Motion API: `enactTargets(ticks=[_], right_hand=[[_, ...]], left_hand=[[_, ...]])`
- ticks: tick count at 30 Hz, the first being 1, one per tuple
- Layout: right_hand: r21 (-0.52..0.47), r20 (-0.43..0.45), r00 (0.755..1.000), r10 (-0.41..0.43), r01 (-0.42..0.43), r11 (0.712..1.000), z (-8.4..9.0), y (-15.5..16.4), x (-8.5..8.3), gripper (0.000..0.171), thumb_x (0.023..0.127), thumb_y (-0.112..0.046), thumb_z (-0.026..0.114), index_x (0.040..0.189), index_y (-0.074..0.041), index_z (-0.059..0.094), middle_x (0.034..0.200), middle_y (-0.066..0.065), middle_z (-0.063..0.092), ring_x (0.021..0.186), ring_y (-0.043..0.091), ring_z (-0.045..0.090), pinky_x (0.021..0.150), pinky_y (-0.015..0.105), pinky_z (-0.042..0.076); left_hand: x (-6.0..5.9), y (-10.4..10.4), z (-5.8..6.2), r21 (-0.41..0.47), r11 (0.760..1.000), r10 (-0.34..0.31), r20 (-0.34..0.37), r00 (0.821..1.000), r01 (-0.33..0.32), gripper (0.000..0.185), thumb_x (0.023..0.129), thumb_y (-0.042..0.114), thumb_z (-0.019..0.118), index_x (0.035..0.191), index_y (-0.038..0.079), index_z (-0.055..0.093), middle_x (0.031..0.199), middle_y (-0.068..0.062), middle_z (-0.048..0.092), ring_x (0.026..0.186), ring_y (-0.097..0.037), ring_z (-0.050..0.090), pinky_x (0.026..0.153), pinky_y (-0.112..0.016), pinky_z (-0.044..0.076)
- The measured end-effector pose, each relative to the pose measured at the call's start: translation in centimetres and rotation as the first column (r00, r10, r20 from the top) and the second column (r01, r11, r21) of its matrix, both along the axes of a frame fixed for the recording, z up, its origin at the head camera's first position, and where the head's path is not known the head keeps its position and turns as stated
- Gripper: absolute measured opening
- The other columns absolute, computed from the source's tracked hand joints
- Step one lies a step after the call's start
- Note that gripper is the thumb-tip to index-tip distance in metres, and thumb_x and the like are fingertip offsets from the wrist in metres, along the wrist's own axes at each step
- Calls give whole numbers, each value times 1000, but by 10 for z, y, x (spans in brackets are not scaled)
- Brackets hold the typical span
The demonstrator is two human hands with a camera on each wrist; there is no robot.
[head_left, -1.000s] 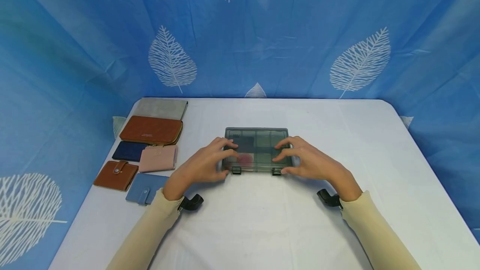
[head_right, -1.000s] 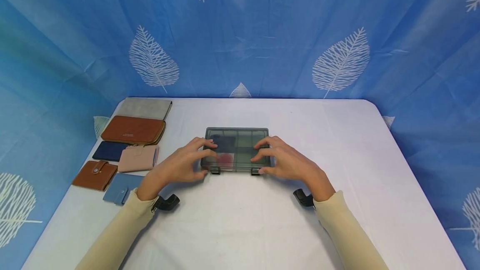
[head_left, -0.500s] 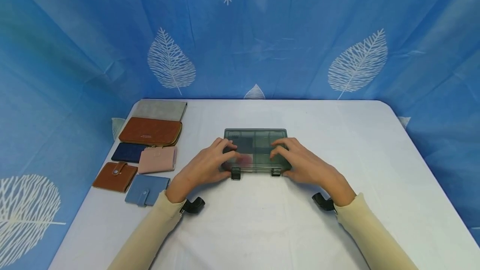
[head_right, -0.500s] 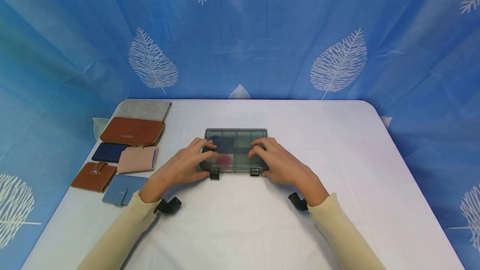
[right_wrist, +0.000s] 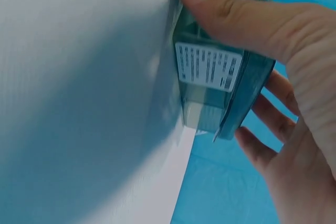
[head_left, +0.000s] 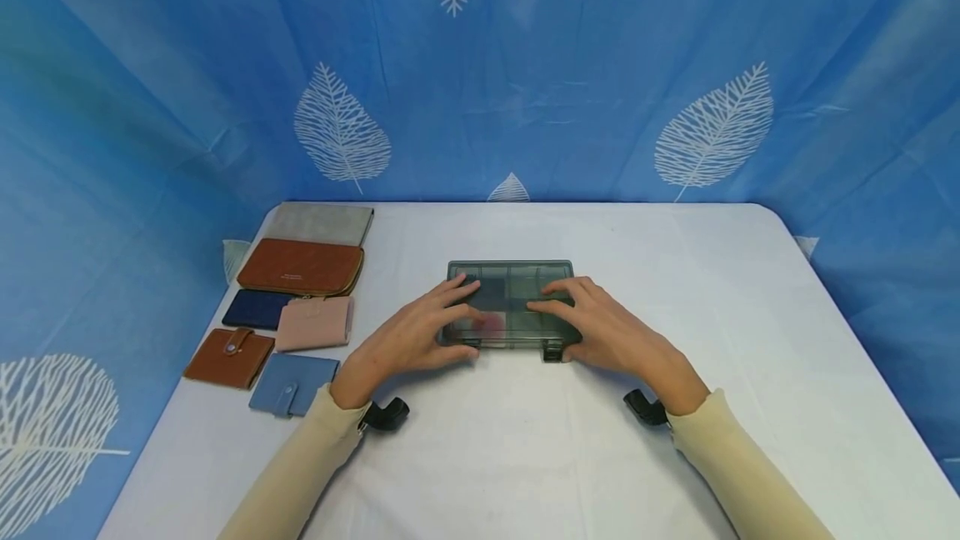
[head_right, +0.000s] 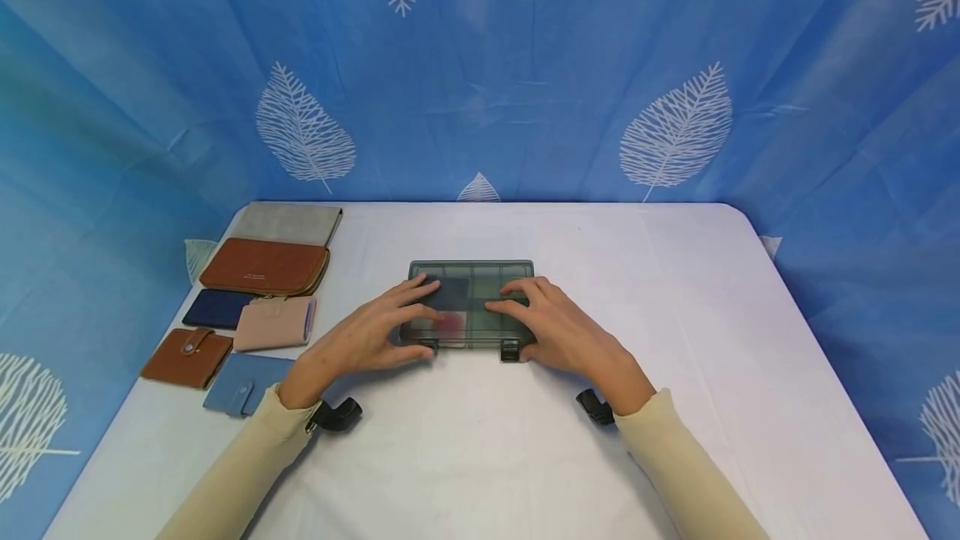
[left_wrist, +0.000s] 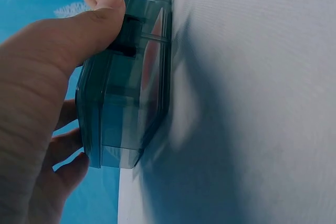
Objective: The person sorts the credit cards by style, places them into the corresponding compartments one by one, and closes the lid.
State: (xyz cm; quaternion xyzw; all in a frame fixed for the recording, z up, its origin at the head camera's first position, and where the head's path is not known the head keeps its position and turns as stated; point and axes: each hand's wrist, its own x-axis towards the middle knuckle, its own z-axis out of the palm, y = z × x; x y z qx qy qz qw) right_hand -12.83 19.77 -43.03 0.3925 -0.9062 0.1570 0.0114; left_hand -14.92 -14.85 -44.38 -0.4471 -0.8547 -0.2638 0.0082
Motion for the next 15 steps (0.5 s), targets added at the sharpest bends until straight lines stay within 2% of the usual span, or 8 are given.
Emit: enactTargets(ticks=[7, 15], right_hand=[[-33, 62, 998, 25, -23, 999, 3, 9, -5, 82, 77, -25, 100, 151, -21, 64, 159, 13, 48, 142, 37, 47, 106, 57, 52], [-71, 103, 992, 68, -61, 996, 6, 13, -5, 66, 87, -29, 94, 146, -20, 68, 160, 12, 48, 144, 38, 47, 108, 62, 49]], left_hand=[[-1, 2, 2, -41, 999, -11, -16, 1000, 11, 56, 96, 39, 83, 146, 19, 70, 165, -22, 46, 159, -47, 31, 118, -62, 42], [1, 2, 2, -50, 999, -5, -5, 1000, 5, 54, 97, 39, 82, 146, 21, 70, 166, -21, 45, 159, -46, 30, 118, -62, 42]])
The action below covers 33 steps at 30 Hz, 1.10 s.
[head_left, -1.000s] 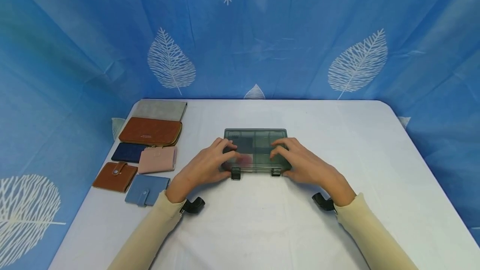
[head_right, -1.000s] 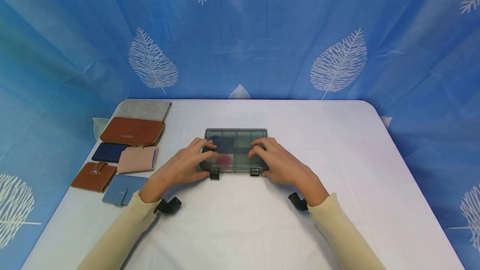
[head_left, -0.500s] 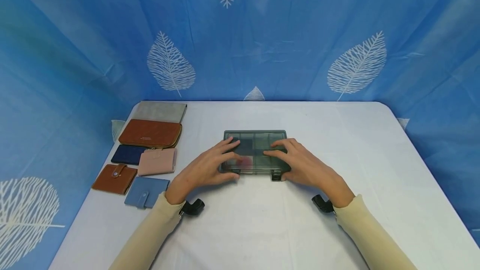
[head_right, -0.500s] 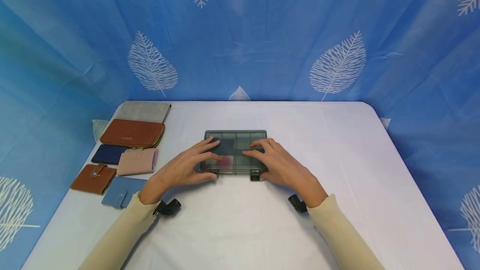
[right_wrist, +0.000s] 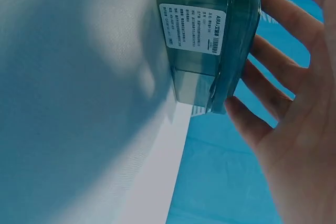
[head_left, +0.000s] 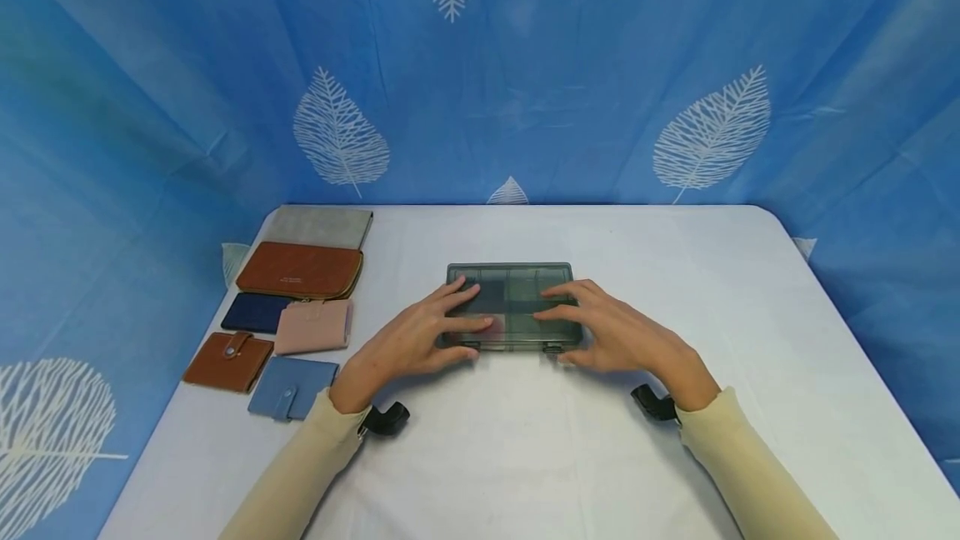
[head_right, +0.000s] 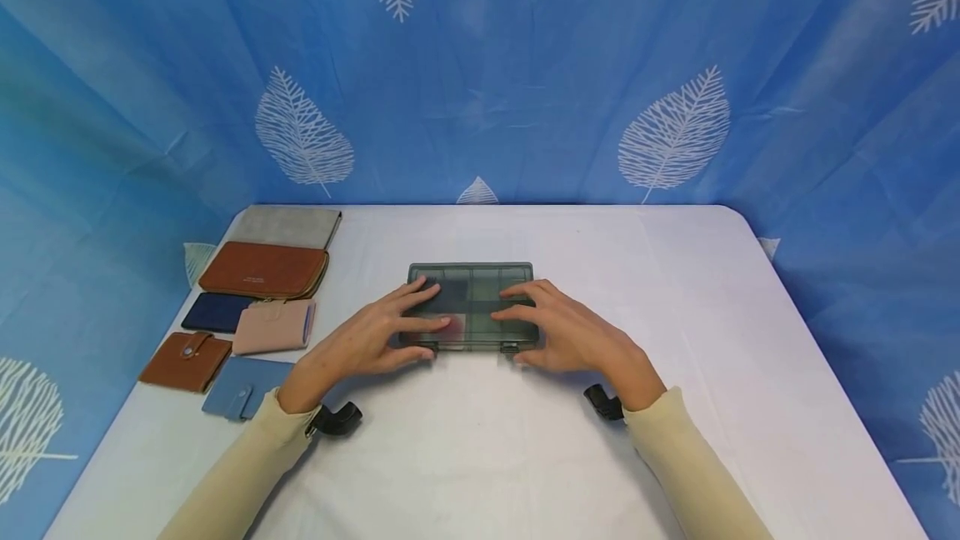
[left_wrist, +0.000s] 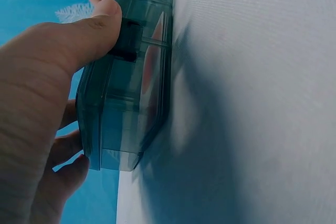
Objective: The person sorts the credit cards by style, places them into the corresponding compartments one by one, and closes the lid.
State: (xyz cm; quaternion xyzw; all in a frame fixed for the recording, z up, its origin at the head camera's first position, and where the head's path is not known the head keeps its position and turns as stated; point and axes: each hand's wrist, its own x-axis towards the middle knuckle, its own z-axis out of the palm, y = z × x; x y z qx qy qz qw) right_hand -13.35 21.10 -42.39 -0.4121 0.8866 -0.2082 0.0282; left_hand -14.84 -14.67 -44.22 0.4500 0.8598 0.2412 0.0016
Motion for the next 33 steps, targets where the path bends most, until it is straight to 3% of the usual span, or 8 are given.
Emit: enactTargets(ticks=[5, 10, 22, 33], right_hand=[[-28, -32, 999, 1, -2, 1000, -4, 1, -3, 59, 90, -34, 90, 144, -19, 69, 160, 15, 49, 146, 40, 46, 115, 66, 40], [-44, -7, 1000, 2, -3, 999, -9, 2, -2, 62, 93, -36, 87, 148, -18, 66, 167, 19, 42, 156, 46, 34, 119, 71, 32], [-58, -19, 1000, 13, -14, 998, -14, 0, 2, 61, 95, -40, 84, 150, -21, 65, 167, 18, 45, 155, 43, 36, 120, 69, 34], [-43, -17, 1000, -11, 10, 999, -14, 0, 3, 56, 97, -39, 81, 148, -22, 67, 166, 15, 47, 154, 42, 38, 118, 68, 38]], left_hand=[[2, 2, 0, 20, 1000, 3, -13, 1000, -3, 52, 98, 38, 80, 146, 22, 70, 166, -22, 45, 159, -47, 31, 117, -62, 43], [3, 3, -1, 25, 1000, 9, -8, 1000, -9, 50, 99, 39, 79, 146, 23, 70, 166, -20, 45, 159, -45, 31, 116, -62, 43], [7, 1, -6, 28, 1000, 16, -77, 997, -14, 48, 98, 36, 81, 144, 24, 72, 164, -20, 48, 158, -44, 35, 110, -61, 50], [9, 3, -9, 14, 999, 31, -60, 998, -30, 47, 100, 38, 78, 145, 26, 71, 166, -18, 47, 159, -42, 33, 110, -61, 50]])
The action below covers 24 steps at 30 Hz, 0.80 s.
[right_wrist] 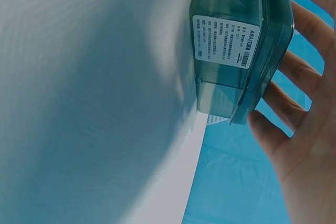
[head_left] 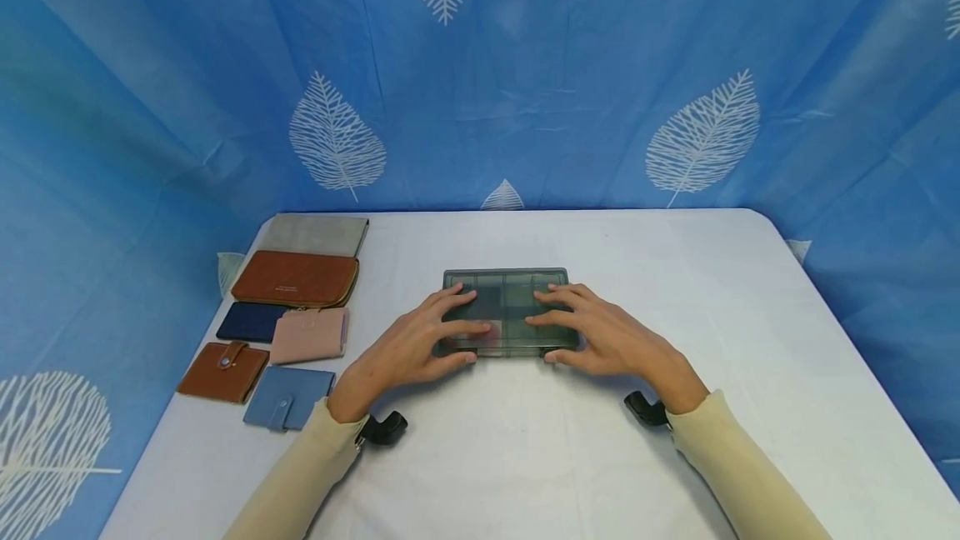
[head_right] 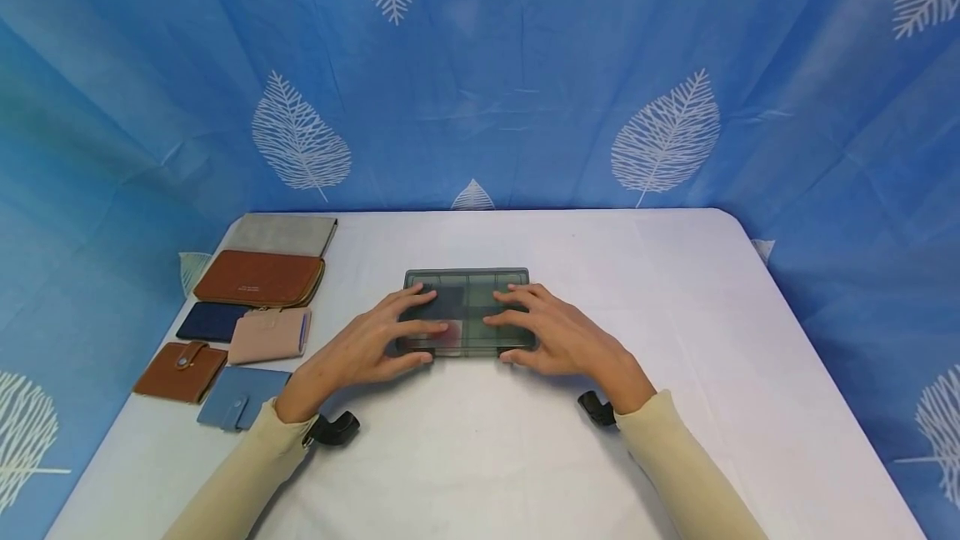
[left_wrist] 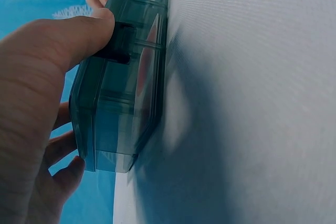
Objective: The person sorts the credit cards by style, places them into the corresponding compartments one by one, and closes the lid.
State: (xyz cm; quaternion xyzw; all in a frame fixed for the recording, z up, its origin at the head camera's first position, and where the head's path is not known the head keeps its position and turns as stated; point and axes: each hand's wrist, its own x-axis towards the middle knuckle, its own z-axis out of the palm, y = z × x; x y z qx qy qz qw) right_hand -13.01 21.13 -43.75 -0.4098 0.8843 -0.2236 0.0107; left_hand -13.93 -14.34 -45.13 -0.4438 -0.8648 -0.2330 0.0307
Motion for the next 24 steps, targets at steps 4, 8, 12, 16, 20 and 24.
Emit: enactTargets(ticks=[4, 8, 12, 16, 20, 24], right_hand=[[-3, -4, 1000, -6, 6, 1000, -1, 0, 0, 56, 97, -39, 82, 148, -24, 67, 166, 15, 47, 154, 41, 38, 119, 68, 36], [-7, 1, 1000, -9, 9, 1000, -1, 1, -1, 56, 97, -39, 83, 148, -24, 67, 166, 14, 47, 154, 40, 38, 119, 67, 36], [2, 2, 1000, -12, 12, 1000, -1, 0, -1, 56, 97, -38, 83, 149, -24, 67, 166, 14, 46, 154, 40, 38, 118, 68, 37], [16, 4, 1000, -15, 15, 1000, 0, 0, 0, 58, 96, -39, 83, 149, -24, 66, 167, 14, 45, 154, 40, 37, 119, 68, 37], [22, -12, 1000, -5, 5, 1000, 2, -2, 0, 59, 96, -39, 84, 149, -21, 66, 167, 15, 45, 154, 40, 38, 119, 67, 36], [35, -45, 999, -30, 31, 999, 7, -3, 0, 66, 95, -45, 83, 152, -19, 63, 167, 17, 43, 154, 42, 40, 118, 67, 38]], left_hand=[[0, 0, -1, 2, 1000, 2, -2, 1000, -2, 47, 100, 38, 79, 145, 27, 71, 166, -18, 47, 159, -42, 32, 110, -61, 51], [-1, 0, 0, 7, 1000, -1, -13, 1000, 2, 47, 100, 38, 79, 144, 27, 71, 166, -18, 47, 159, -43, 33, 110, -61, 50], [-1, 1, 1, 5, 1000, -7, -15, 1000, 7, 47, 99, 38, 80, 144, 26, 71, 166, -19, 46, 159, -44, 33, 110, -62, 50], [-1, 0, 2, 8, 1000, -14, 6, 1000, 14, 48, 99, 38, 80, 144, 24, 71, 166, -20, 45, 159, -44, 32, 111, -63, 49], [-2, -1, 4, 12, 1000, -1, 20, 1000, 1, 49, 98, 39, 81, 143, 20, 71, 166, -19, 45, 159, -42, 32, 112, -62, 48], [-3, 0, 9, -6, 1000, 25, -37, 999, -25, 65, 97, 47, 80, 152, 17, 63, 170, -19, 39, 159, -42, 32, 120, -61, 40]])
